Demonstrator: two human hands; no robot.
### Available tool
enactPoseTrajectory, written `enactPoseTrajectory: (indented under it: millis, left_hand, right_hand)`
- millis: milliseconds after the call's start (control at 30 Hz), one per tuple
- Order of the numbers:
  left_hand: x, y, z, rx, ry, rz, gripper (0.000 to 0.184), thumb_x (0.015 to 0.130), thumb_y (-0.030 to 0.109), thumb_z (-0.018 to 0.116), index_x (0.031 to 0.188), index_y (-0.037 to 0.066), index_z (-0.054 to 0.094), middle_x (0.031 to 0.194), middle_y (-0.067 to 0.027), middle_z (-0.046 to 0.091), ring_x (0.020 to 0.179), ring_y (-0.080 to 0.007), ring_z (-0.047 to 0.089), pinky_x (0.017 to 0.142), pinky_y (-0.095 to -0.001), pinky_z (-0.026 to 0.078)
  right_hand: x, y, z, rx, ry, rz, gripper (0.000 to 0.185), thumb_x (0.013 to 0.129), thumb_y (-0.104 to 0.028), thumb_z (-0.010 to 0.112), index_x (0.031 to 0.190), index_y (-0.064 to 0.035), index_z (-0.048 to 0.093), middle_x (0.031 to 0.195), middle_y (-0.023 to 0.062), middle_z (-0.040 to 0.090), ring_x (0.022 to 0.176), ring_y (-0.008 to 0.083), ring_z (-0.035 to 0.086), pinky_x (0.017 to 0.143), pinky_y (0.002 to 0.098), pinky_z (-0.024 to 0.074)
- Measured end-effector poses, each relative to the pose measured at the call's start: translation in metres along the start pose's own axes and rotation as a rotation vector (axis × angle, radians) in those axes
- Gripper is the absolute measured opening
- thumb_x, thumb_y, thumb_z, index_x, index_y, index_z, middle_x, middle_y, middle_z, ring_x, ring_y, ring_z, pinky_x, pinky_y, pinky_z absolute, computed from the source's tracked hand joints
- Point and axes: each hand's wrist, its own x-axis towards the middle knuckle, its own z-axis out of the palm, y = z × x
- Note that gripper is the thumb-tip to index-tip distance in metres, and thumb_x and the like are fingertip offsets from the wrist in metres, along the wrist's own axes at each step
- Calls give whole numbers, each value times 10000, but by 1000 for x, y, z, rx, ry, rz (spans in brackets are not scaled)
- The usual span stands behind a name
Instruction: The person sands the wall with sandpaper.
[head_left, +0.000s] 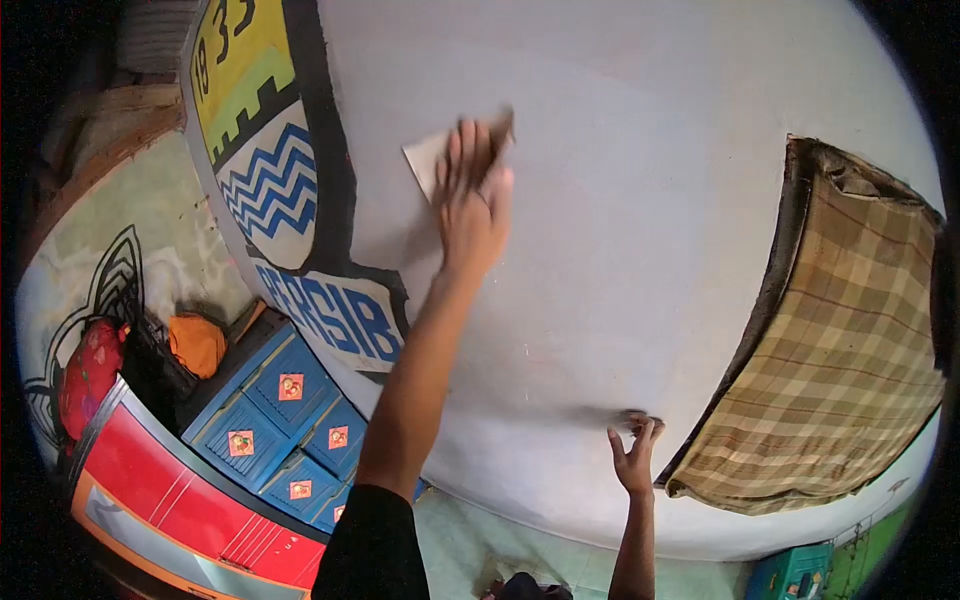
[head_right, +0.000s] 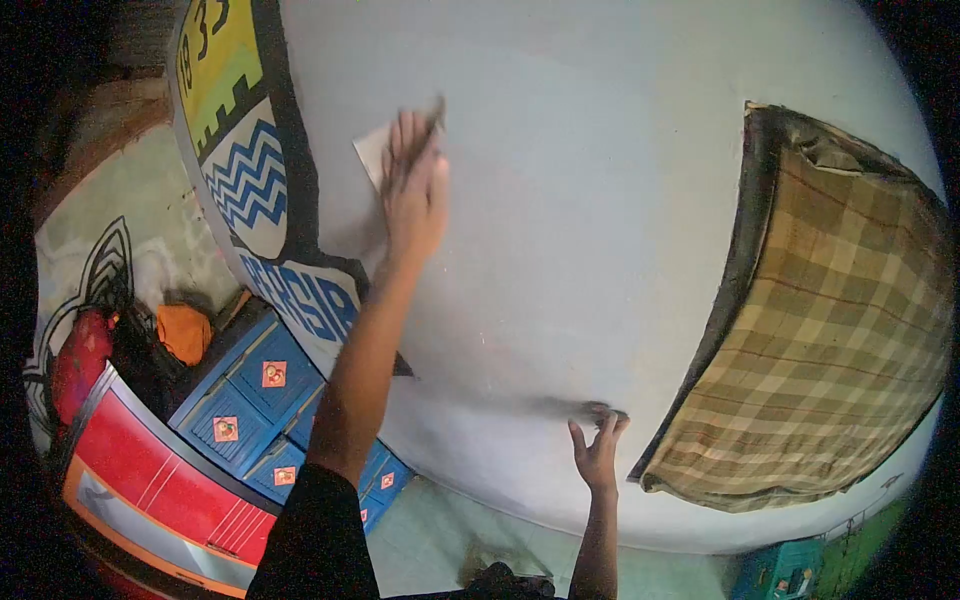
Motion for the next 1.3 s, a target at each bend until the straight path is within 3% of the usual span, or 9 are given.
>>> enactPoseTrajectory:
  millis: [133,200,333,433,633,733,867,1067,1300]
  left_hand:
    - [26,12,5,-88,114,-3,423,977,203,400,1368,54,458,1466,-197,351,1376,-392,276,1124,-498,185]
    - [-3,25,11,-244,62,-2,464,993,227,347,1390,-6,399,1459,-236,340,1379,-407,263,1136,-484,167]
    - [-84,40,18,-120,-170,82,471,956,156,393,1395,-15,391,1472,-217,331,1383,-403,262,1127,-526,162]
    - [-37,22,5,-81,-149,224,459,971,222,406,1385,25,426,1448,-203,378,1364,-364,322,1111,-513,219]
    - [47,45,0,-180,50,65,442,980,190,372,1411,95,407,1459,-215,348,1376,-378,285,1123,-510,194]
    - [-17,62,24,-169,45,133,458,971,181,385,1380,-23,409,1437,-223,382,1358,-376,324,1128,-492,208]
    - [-56,61,29,-71,-103,216,464,972,181,360,1358,-71,411,1410,-271,391,1338,-421,340,1097,-532,251]
    - [52,76,17,-239,141,28,408,985,161,368,1377,97,459,1405,-225,425,1333,-400,358,1101,-504,253]
    - [-49,88,31,-87,-3,87,423,976,166,368,1366,21,445,1406,-248,412,1341,-420,335,1080,-539,279]
  right_hand:
    - [1,-8,-9,-32,-33,7,430,849,-154,693,1142,11,426,1099,202,414,993,322,433,849,404,423]
    - [1,-12,-13,-16,-51,24,426,852,-158,689,1146,6,427,1094,196,419,992,319,435,846,400,425]
    - [1,-14,-21,18,-61,7,357,860,-144,674,1140,-26,486,1068,161,453,961,289,486,829,384,441]
    - [-1,-18,-32,-11,2,16,291,861,-124,664,1111,-45,539,1070,151,488,926,268,531,807,378,458]
    - [-11,-11,-29,-52,235,104,210,854,-88,652,1041,-36,573,1065,144,527,899,257,559,745,373,489]
    - [-12,1,-29,-78,235,75,209,864,-123,640,1051,-41,594,1013,128,528,890,249,548,736,358,479]
    - [-9,0,-28,-61,243,76,159,885,-132,622,992,-20,585,996,136,508,901,255,539,744,366,476]
    - [-4,2,-25,-73,245,64,139,899,-129,612,965,-13,575,948,126,488,889,250,523,755,361,470]
    - [-5,1,-29,-58,239,73,109,876,-103,632,943,-31,584,947,134,487,890,271,519,772,380,489]
